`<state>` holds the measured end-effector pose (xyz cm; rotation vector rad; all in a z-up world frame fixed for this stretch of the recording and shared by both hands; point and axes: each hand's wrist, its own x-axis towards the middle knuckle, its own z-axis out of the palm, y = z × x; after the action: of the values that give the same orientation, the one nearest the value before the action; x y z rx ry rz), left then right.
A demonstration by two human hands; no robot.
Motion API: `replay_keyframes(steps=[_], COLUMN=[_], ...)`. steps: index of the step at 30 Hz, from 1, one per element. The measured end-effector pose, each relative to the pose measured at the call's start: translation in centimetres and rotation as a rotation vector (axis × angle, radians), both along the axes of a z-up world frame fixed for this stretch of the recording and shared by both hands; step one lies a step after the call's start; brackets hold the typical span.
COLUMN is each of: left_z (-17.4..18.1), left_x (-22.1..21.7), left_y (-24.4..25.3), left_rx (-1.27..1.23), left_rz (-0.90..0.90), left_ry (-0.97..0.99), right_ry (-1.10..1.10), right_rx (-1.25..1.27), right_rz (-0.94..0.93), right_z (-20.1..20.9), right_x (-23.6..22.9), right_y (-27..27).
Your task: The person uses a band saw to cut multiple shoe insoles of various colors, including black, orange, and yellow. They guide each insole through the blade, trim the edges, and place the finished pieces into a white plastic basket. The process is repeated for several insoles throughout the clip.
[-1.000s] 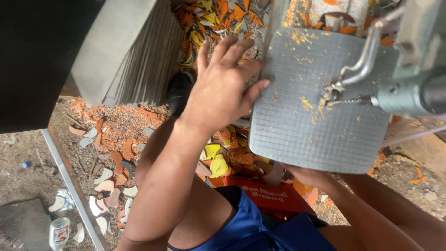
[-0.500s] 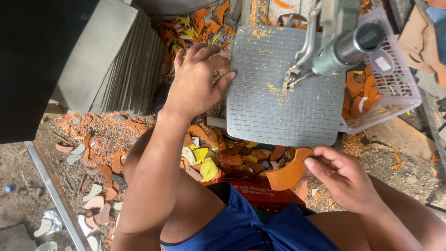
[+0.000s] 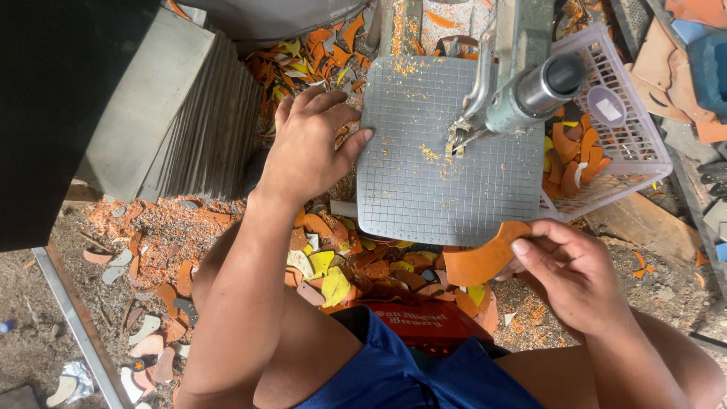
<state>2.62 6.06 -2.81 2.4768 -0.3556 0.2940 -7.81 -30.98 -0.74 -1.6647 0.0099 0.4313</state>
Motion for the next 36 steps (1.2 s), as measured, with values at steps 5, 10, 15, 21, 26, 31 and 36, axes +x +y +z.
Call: replay_keyframes(steps=[5, 10, 15, 21, 26, 31, 36], left_z=[0.1, -0.2, -0.3, 0.2, 0.1, 0.6, 0.7], left_x=[0.1, 0.2, 0.1, 0.7, 0.7, 0.5, 0.4], left_y=[0.2, 0.4, 0.4, 0.0, -0.4, -0.3, 0.0], left_rx=[-0.01, 0.017, 0.007, 0.063, 0.034, 0.04, 0.043], left_rz=[-0.016, -0.02, -0.02, -0.024, 0.005, 0.006, -0.005], left_ry=[-0.004, 0.005, 0.006, -0.025, 0.006, 0.087, 0.09], right_ry=[-0.132, -0.231, 0.335, 0.67, 0.184, -0.024, -0.034], right_rx=[-0.229, 0.117, -0.679, -0.654, -1.153, -1.222, -1.075], right_rz=[-0.081, -0.401, -0.151, 0.585, 0.524, 0.296, 1.044], right_z=[-1.7, -3.2, -9.7, -30.4, -40.5, -41.9, -36.0], right_x=[1.7, 6.2, 7.0, 0.4, -6.6, -8.0, -3.5], right_y=[-3.9, -12.6, -14.4, -1.7, 4.1, 6.9, 7.1])
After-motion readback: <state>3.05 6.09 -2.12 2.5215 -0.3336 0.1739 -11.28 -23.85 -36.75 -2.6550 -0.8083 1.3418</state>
